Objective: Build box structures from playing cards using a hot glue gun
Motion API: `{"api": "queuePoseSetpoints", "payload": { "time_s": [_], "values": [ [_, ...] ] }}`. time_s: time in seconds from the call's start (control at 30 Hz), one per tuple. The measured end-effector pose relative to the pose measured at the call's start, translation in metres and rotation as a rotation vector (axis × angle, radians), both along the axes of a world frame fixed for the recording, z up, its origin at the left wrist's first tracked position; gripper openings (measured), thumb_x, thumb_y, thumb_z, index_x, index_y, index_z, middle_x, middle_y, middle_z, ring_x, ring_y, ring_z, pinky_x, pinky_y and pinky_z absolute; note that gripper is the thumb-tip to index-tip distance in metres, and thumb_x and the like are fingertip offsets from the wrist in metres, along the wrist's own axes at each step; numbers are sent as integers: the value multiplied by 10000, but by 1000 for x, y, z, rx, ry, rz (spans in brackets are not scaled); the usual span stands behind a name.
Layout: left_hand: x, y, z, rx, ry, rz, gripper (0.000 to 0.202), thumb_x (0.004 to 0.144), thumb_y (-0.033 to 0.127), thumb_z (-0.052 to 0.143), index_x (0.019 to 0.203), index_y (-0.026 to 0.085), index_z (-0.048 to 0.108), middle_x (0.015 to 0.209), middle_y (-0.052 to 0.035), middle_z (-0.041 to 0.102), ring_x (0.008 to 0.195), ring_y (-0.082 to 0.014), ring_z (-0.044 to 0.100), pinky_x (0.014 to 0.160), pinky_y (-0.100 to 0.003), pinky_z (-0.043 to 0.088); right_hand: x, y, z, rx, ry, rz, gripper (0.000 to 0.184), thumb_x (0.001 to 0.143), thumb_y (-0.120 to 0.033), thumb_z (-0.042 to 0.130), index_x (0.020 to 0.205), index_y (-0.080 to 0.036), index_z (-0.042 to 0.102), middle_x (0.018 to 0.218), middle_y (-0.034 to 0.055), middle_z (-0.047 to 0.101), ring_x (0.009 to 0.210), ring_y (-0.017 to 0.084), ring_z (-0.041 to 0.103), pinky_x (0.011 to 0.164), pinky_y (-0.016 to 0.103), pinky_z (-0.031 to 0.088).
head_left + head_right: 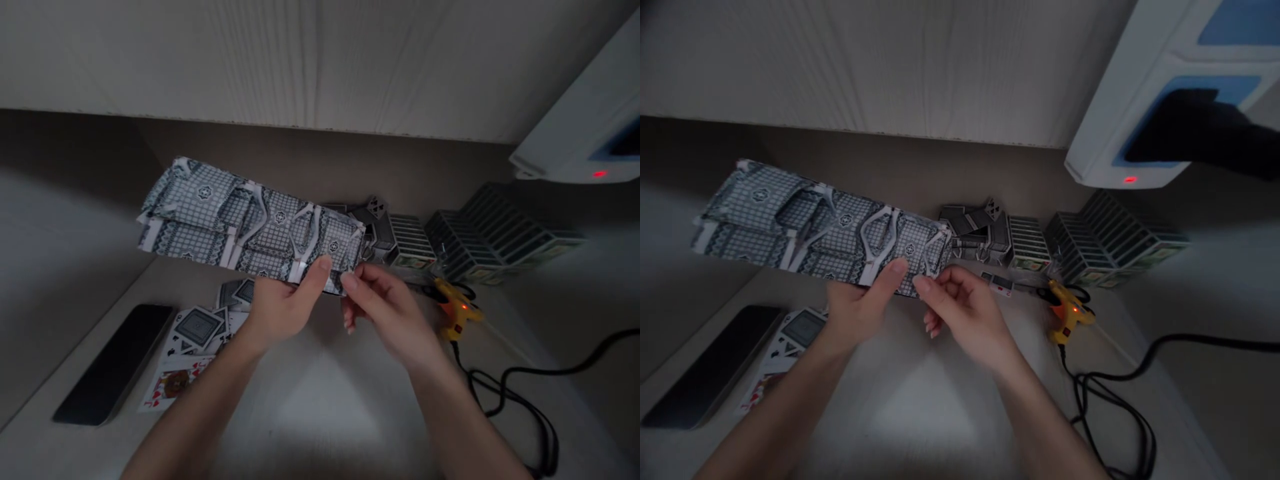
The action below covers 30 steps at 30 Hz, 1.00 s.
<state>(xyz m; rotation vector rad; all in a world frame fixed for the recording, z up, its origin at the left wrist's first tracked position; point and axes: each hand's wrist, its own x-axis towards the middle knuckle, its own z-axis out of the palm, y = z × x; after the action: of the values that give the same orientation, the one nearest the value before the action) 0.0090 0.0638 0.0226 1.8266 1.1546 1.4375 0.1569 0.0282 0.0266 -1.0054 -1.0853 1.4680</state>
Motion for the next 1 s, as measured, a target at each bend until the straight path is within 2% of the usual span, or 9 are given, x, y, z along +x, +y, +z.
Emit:
{"api": "queuePoseSetpoints", "payload": {
  "time_s": [0.23,0.47,0.57,0.7,0.8,1.0],
  "values": [
    [4,4,0,227,-4,-94,131,850,292,558,731,237,560,707,17,656,703,-158,628,748,-304,543,-8,1,-4,30,-44,-96,355,714,-485,713,676,-197,510,487,-72,522,410,71,484,416,204,428],
    [6,1,-4,189,-68,-160,193,889,279,527,730,216,617,698,21,668,703,-139,647,755,-281,550,-13,-1,-6,98,-45,-186,347,757,-443,683,636,-208,458,455,-80,480,403,70,459,415,204,407],
    [8,-1,-6,167,-88,-172,267,903,285,513,667,214,614,630,36,648,666,-125,642,733,-256,548,-15,0,-7,134,11,-228,333,750,-411,701,633,-206,465,461,-91,450,404,61,435,404,197,389],
    [10,-5,-6,150,-81,-143,218,901,305,520,753,211,650,740,30,691,738,-133,658,803,-272,539,-16,-2,-10,132,91,-271,330,732,-384,734,633,-200,479,479,-99,431,386,43,396,377,190,337],
    [11,-6,-6,127,-56,-179,247,919,301,484,772,201,656,779,16,696,775,-139,662,847,-291,527,-16,-4,-12,128,123,-287,334,740,-371,736,635,-201,468,472,-107,427,361,32,374,364,188,300],
    [10,-4,-8,87,-54,-171,287,914,335,486,712,205,644,669,16,656,721,-146,650,811,-298,537,-16,-1,-14,132,126,-251,348,755,-364,726,625,-205,445,419,-121,411,336,36,368,369,195,309]
  ]
}}
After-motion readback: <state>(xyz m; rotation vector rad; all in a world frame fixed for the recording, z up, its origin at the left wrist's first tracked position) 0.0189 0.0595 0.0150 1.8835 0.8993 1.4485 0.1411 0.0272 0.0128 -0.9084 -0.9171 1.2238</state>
